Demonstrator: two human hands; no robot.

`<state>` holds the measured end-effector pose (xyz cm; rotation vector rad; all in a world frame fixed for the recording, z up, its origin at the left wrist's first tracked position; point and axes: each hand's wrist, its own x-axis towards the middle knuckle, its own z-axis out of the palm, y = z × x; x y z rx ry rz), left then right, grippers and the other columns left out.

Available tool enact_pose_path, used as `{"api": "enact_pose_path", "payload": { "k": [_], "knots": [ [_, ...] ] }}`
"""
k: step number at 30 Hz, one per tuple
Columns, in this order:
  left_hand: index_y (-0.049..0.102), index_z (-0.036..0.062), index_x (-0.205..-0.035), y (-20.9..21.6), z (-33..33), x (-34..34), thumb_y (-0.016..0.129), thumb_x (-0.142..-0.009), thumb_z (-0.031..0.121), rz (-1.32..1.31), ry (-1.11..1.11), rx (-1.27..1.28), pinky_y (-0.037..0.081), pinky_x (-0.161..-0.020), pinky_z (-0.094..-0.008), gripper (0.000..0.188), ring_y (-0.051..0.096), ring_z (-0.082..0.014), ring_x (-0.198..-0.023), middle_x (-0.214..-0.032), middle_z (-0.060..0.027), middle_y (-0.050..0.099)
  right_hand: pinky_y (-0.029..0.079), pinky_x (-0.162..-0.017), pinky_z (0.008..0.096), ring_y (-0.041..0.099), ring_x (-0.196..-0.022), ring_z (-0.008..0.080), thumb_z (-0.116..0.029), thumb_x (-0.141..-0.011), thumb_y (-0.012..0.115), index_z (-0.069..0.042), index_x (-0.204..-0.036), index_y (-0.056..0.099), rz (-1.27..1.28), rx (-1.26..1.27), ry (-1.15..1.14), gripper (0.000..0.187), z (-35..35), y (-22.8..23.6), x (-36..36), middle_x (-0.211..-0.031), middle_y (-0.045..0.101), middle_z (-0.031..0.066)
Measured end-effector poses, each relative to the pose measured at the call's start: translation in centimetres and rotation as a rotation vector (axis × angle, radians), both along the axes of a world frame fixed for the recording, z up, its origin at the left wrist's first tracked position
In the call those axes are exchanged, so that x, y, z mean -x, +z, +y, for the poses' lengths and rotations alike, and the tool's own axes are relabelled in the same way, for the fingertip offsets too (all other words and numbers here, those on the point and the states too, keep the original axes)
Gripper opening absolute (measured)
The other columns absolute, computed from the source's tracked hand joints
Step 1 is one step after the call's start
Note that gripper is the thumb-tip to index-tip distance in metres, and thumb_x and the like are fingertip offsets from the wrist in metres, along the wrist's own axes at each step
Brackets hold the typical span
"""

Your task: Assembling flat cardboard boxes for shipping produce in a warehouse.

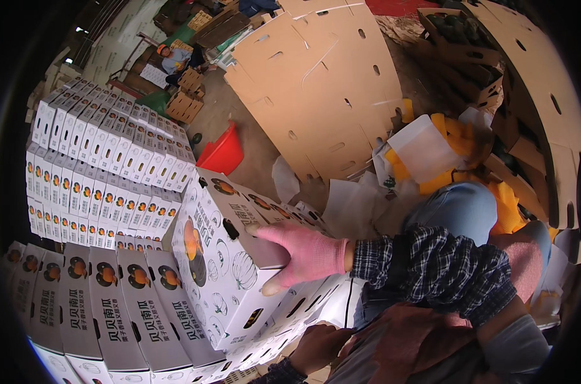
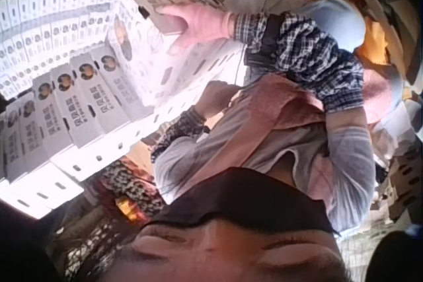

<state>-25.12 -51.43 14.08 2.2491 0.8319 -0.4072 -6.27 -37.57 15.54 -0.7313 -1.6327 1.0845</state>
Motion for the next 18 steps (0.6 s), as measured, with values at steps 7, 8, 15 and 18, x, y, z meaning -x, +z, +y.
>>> {"api": "enact_pose_path", "payload": {
  "k": [7, 8, 15, 18],
  "knots": [
    [0.042, 0.0063, -0.143, 3.6, 4.4, -3.5, 0.061, -0.097, 0.024, -0.175, 0.016, 0.103, 0.047, -0.094, -0.0411, 0.053, 0.057, -0.0340, -0.110, -0.119, -0.0177, 0.061, 0.041, -0.104, 0.0426, 0.053, -0.120, 0.0424, -0.069, -0.078, 0.066, 0.001, -0.145, 0.024, -0.309, 0.038, 0.104, 0.105, -2.1, -2.5, -3.1, -0.131, 0.053, 0.0296],
    [0.043, 0.0063, -0.142, 3.9, 5.3, -4.6, 0.059, -0.097, 0.024, -0.177, -0.016, 0.135, 0.048, -0.092, -0.0406, 0.051, 0.058, -0.0345, -0.108, -0.118, -0.0179, 0.061, 0.041, -0.104, 0.0426, 0.053, -0.120, 0.0424, -0.069, -0.078, 0.066, 0.001, -0.145, 0.024, -0.324, 0.020, 0.094, 0.105, -2.6, -2.0, -3.3, -0.131, 0.053, 0.0296],
    [0.061, -0.0009, -0.118, 10.6, 8.3, -10.0, 0.066, -0.089, 0.018, -0.501, 0.151, -0.741, 0.050, -0.089, -0.0404, 0.035, 0.060, -0.0390, -0.105, -0.118, -0.0223, 0.061, 0.048, -0.093, 0.0450, 0.053, -0.112, 0.0393, -0.056, -0.090, 0.058, -0.003, -0.139, 0.043, -0.695, 0.120, -0.402, 0.074, -11.1, 3.2, -14.5, -0.118, 0.058, 0.0218],
    [0.050, -0.0050, -0.133, 13.7, 12.0, -3.7, 0.058, -0.093, 0.015, -0.555, 0.631, -0.695, 0.031, -0.109, -0.0447, 0.046, 0.053, -0.0394, -0.116, -0.131, -0.0247, 0.052, 0.049, -0.085, 0.0423, 0.056, -0.099, 0.0347, -0.039, -0.090, 0.065, -0.003, -0.132, 0.050, -0.368, -0.178, -0.571, 0.058, -16.6, 5.2, -17.9, -0.108, 0.058, 0.0168]
  ]
}}
